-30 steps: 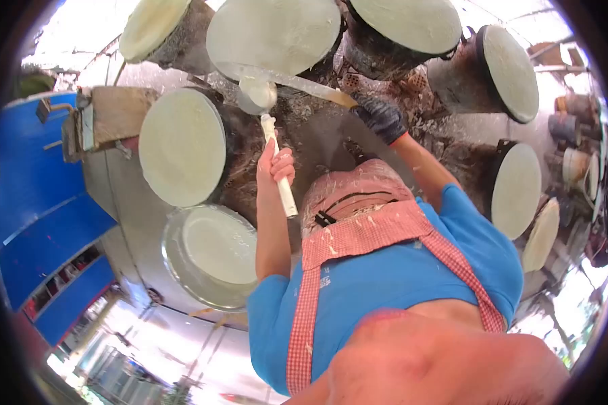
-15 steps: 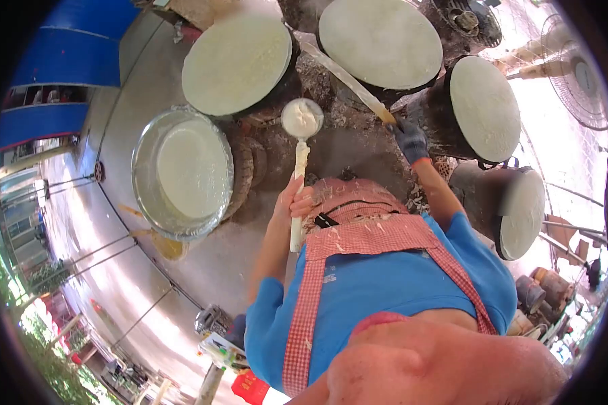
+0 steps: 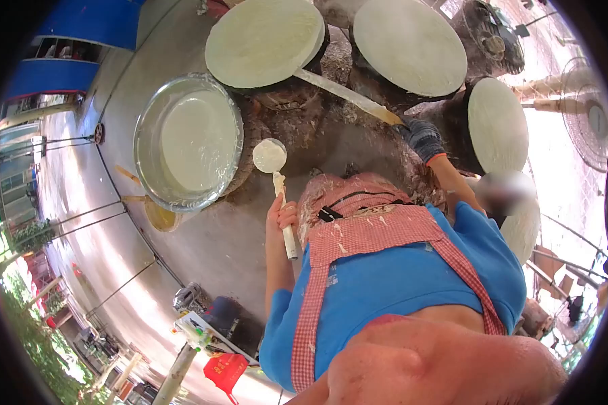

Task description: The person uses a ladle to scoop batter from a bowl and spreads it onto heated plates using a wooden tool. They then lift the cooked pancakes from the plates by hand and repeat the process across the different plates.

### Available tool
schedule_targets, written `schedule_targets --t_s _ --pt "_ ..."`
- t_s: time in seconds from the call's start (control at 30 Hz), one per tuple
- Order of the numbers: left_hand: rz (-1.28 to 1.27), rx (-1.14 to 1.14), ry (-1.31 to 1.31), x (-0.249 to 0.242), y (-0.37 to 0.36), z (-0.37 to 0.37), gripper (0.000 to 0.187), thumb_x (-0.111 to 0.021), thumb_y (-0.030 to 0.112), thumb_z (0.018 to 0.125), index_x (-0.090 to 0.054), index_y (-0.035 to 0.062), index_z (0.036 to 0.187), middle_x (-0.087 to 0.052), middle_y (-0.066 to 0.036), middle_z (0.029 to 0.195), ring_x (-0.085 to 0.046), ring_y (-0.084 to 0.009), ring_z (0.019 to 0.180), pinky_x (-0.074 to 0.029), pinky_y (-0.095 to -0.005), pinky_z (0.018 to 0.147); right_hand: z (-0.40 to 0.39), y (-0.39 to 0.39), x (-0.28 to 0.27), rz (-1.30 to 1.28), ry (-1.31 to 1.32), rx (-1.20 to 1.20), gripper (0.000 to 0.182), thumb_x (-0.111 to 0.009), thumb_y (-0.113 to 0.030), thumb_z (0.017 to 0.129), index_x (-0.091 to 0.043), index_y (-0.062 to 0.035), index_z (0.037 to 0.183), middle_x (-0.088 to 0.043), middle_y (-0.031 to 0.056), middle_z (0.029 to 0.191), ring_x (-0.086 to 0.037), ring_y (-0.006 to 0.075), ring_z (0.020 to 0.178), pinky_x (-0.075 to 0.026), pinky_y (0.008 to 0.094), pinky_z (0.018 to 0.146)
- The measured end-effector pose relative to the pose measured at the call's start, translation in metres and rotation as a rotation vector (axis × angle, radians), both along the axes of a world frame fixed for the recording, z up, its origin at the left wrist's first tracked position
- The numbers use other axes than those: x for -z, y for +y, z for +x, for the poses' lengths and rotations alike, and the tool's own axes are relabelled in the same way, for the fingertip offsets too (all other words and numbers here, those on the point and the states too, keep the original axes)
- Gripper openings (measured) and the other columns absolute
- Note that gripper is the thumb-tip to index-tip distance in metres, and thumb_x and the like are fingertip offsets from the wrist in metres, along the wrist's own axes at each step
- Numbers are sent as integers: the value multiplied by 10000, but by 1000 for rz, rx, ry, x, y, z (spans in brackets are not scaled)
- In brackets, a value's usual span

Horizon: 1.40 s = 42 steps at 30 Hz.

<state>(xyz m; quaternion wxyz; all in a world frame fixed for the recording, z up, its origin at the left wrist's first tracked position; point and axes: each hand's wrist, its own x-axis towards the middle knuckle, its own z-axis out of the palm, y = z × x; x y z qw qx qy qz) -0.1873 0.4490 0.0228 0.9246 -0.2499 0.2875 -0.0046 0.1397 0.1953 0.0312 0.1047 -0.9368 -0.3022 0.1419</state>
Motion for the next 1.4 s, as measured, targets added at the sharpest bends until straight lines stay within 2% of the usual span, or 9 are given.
schedule_targets --t_s 0.33,0.43,0.6,0.7,0.97,1.0,1.07,1.17,1.4 --pt "26 -105 -59 -7 -16 -4 276 -361 234 915 -493 172 1149 -280 -1 557 -282 -70 389 -278 -202 323 24 27 7 90 46 -153 475 -532 -433 762 -516 -128 1127 -590 180 906 -571 337 806 -445 408 710" --pt "52 -142 -53 -11 -25 -9 299 -373 230 911 -473 89 1156 -307 -10 568 -306 -74 383 -289 -207 318 28 61 21 -3 102 -121 465 -566 -428 741 -540 -109 1079 -595 165 911 -581 321 798 -448 396 707" --pt "-47 -100 -2 -9 -21 -20 270 -370 258 910 -507 163 1122 -306 -9 553 -299 -77 381 -274 -203 310 30 164 59 -37 -83 -470 329 -565 -284 710 -565 -115 993 -603 144 854 -586 300 767 -452 397 672" --pt "-59 -68 -32 -10 -7 -28 304 -362 260 911 -484 111 1146 -314 -16 564 -297 -81 382 -290 -217 314 41 240 77 245 -292 -553 356 -558 -229 685 -553 -110 1021 -592 139 919 -579 307 781 -450 409 674" --pt "-164 137 11 12 58 -46 212 -384 279 902 -505 174 1040 -319 -9 554 -293 -79 372 -249 -200 286 90 344 58 -50 -372 -1101 251 -563 -178 682 -540 -63 904 -566 124 916 -582 288 747 -452 378 645" --pt "-179 147 10 7 64 -44 212 -384 279 902 -505 174 1040 -319 -9 554 -293 -79 372 -249 -200 286 94 348 58 50 -433 -1089 206 -590 -200 656 -537 -83 817 -567 126 825 -578 295 687 -447 403 616" --pt "-88 204 111 -9 84 -31 279 -402 313 892 -480 69 782 -306 -6 505 -276 -75 350 -236 -199 275 100 359 38 40 -371 -995 205 -586 -207 664 -540 -78 817 -567 133 797 -576 302 687 -448 403 624" --pt "-76 314 157 -1 109 -30 393 -416 350 879 -355 79 602 -284 -3 455 -254 -71 331 -236 -209 270 119 381 8 -20 -271 -807 246 -575 -236 690 -551 -57 856 -578 147 769 -573 314 734 -454 400 664" --pt "-36 325 178 -9 135 -10 432 -421 365 873 -320 83 562 -271 2 431 -254 -77 326 -245 -217 277 191 422 -46 210 -359 -541 332 -570 -334 723 -560 -56 904 -593 164 829 -570 335 796 -452 408 709"
